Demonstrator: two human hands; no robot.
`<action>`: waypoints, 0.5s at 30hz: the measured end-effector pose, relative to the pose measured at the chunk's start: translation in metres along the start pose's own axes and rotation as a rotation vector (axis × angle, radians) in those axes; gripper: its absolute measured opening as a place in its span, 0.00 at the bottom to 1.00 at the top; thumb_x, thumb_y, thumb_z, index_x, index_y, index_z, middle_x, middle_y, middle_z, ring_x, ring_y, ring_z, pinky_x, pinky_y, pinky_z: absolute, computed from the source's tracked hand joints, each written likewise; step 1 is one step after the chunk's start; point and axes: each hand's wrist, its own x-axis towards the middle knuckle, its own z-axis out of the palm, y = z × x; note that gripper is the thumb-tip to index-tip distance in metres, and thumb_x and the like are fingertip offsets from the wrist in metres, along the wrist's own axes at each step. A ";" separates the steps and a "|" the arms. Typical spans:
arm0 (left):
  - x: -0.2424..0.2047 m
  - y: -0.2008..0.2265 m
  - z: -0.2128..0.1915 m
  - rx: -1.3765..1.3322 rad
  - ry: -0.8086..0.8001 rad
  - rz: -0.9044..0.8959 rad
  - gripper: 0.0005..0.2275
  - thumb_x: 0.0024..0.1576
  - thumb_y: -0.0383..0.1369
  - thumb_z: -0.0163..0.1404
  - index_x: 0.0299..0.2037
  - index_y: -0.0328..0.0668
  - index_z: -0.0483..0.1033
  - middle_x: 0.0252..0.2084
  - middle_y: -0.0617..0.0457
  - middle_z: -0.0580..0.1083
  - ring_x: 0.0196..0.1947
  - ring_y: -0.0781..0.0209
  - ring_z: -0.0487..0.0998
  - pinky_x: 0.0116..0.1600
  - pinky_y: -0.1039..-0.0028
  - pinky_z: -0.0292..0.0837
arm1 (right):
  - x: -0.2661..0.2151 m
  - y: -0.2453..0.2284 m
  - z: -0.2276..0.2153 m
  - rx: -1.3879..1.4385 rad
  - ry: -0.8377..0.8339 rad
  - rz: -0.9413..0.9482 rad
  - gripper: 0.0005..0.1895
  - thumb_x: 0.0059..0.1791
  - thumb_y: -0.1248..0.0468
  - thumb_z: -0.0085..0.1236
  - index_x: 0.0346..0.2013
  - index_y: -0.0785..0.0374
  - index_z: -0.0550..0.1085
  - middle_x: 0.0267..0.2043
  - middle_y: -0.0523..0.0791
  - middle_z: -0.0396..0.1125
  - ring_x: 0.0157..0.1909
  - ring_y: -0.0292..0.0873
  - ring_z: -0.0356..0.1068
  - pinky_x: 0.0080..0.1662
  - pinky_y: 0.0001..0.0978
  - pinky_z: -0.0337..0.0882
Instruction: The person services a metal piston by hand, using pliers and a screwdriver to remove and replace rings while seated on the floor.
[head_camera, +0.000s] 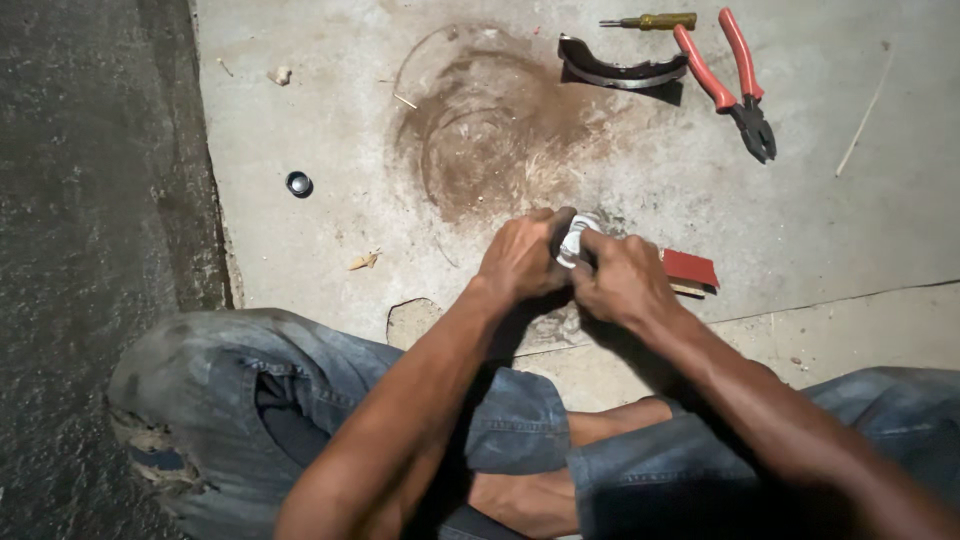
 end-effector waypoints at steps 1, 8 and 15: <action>0.000 -0.001 -0.001 0.007 0.017 0.023 0.31 0.41 0.33 0.61 0.58 0.38 0.72 0.44 0.36 0.77 0.41 0.37 0.80 0.46 0.56 0.77 | 0.000 0.000 0.001 -0.013 0.010 -0.010 0.12 0.45 0.63 0.56 0.42 0.62 0.77 0.27 0.60 0.72 0.32 0.64 0.74 0.42 0.55 0.74; -0.002 -0.002 0.001 -0.027 0.039 0.061 0.24 0.43 0.34 0.61 0.52 0.40 0.74 0.41 0.37 0.78 0.41 0.35 0.79 0.45 0.54 0.76 | 0.000 -0.002 0.001 -0.051 0.057 -0.068 0.12 0.44 0.62 0.57 0.40 0.62 0.77 0.28 0.61 0.71 0.34 0.66 0.73 0.42 0.57 0.72; -0.006 0.000 0.005 -0.053 0.071 0.031 0.23 0.43 0.36 0.63 0.49 0.40 0.73 0.39 0.37 0.78 0.40 0.34 0.79 0.44 0.53 0.76 | 0.000 0.003 -0.003 -0.007 0.053 -0.059 0.14 0.43 0.59 0.60 0.40 0.60 0.79 0.31 0.61 0.72 0.35 0.67 0.73 0.41 0.57 0.73</action>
